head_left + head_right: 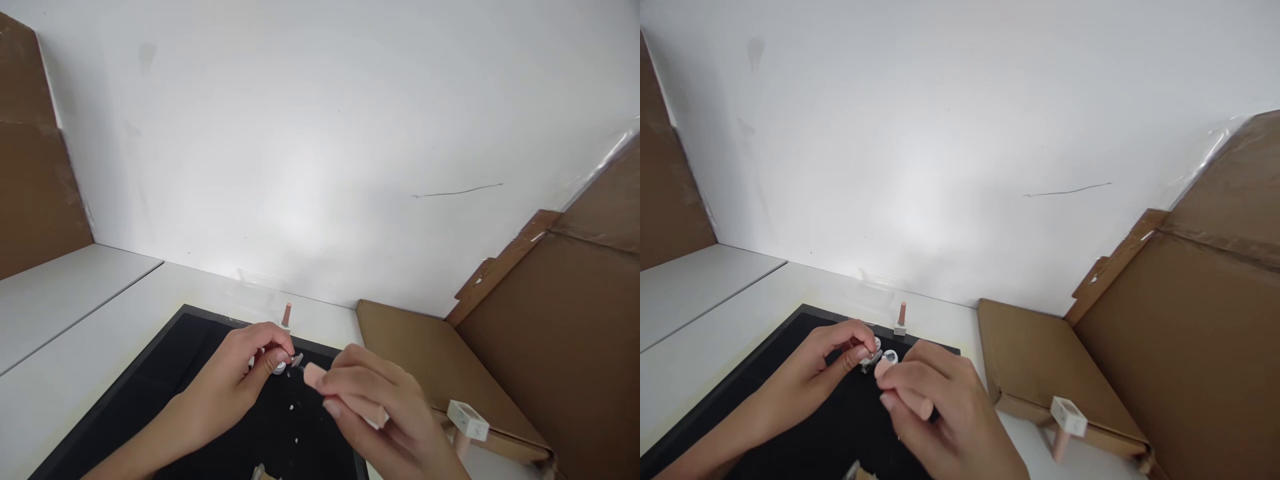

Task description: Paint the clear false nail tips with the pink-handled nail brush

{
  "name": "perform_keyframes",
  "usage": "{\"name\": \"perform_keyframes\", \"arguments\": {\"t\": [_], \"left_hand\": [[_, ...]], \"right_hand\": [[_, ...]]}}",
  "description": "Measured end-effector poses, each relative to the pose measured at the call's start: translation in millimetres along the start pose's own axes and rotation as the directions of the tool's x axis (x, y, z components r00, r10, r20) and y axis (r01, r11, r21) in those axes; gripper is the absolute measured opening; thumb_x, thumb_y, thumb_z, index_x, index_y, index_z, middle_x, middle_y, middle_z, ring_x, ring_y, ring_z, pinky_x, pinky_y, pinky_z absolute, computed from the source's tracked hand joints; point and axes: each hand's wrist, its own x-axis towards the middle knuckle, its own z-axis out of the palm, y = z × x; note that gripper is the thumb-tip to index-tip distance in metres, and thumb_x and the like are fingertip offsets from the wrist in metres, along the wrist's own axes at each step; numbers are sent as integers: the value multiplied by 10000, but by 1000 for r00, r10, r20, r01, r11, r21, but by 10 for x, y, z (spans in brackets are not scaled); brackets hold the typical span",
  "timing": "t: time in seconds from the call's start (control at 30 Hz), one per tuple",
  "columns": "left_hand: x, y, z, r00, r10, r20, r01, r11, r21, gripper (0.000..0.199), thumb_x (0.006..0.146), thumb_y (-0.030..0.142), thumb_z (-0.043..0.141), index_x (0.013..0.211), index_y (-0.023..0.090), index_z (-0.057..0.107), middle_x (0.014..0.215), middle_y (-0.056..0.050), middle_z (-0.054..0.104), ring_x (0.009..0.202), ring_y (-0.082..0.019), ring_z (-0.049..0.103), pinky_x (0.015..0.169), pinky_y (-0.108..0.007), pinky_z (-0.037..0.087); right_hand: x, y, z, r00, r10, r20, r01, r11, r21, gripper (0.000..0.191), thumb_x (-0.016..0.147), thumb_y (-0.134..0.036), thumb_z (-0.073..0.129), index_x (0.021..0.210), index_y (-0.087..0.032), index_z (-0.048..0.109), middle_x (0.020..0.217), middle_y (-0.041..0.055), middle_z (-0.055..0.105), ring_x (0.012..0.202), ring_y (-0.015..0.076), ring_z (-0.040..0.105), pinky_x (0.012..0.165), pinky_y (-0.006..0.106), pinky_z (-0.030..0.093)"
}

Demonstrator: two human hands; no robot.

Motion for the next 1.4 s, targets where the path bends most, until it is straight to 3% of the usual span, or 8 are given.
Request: {"name": "perform_keyframes", "arguments": {"t": [0.2, 0.33, 0.5, 0.73, 0.93, 1.07, 1.2, 1.4], "left_hand": [[-19, -21, -3, 990, -128, 52, 137, 963, -232, 203, 916, 334, 454, 825, 191, 564, 749, 1, 598, 704, -137, 505, 646, -257, 364], [41, -12, -2, 966, -209, 154, 254, 882, -397, 230, 882, 396, 515, 837, 174, 555, 719, -5, 613, 660, -122, 482, 610, -244, 355], [79, -10, 16, 950, -227, 215, 307, 806, -507, 280, 859, 440, 546, 837, 162, 555, 682, -3, 621, 573, -97, 432, 558, -229, 347], [38, 16, 24, 945, -222, 240, 322, 763, -561, 291, 833, 451, 584, 841, 161, 558, 658, 3, 624, 569, -95, 454, 549, -222, 346], [48, 11, 30, 944, -225, 241, 324, 769, -551, 276, 849, 425, 573, 793, 155, 562, 650, -5, 630, 550, -92, 436, 543, -226, 341], [51, -2, 35, 944, -223, 242, 323, 770, -550, 277, 851, 429, 568, 799, 157, 560, 654, -5, 631, 554, -93, 441, 545, -225, 343], [51, -5, 37, 943, -215, 254, 325, 762, -560, 284, 828, 445, 592, 830, 163, 557, 668, -1, 634, 569, -98, 469, 555, -229, 352], [54, 20, 32, 939, -227, 259, 335, 779, -530, 290, 838, 456, 573, 827, 167, 553, 656, 4, 616, 581, -107, 467, 564, -238, 353]], "right_hand": [[-48, 84, 2, 987, 27, -156, -41, 995, -87, 251, 843, -33, 501, 1003, -202, 595, 723, 12, 549, 583, 112, 511, 497, 225, 417], [-47, 68, 19, 987, -33, -155, 23, 998, -61, 276, 828, -17, 503, 1008, -206, 593, 720, 6, 545, 599, 113, 517, 505, 224, 418], [-5, 8, 42, 991, -48, -126, 50, 999, 14, 239, 829, -40, 508, 960, -222, 591, 739, -1, 563, 586, 103, 509, 489, 212, 391], [31, 12, 69, 996, -33, -82, 31, 999, -20, 237, 827, -38, 516, 959, -221, 587, 715, -6, 553, 585, 107, 524, 491, 212, 390], [-44, 39, 44, 991, 24, -130, -38, 994, -106, 257, 823, -23, 499, 955, -225, 588, 623, -29, 503, 518, 112, 463, 456, 226, 359], [-34, -11, 23, 986, -4, -169, 0, 1000, -20, 262, 811, -19, 498, 938, -231, 585, 635, -24, 513, 541, 116, 480, 464, 220, 378], [36, -70, 46, 993, -37, -113, 41, 999, 35, 250, 809, -34, 517, 946, -231, 586, 671, -12, 532, 558, 115, 515, 449, 206, 378], [46, -22, 67, 995, 2, -105, -12, 995, -98, 243, 821, -25, 488, 925, -226, 578, 630, -11, 556, 531, 120, 483, 454, 226, 377]]}}
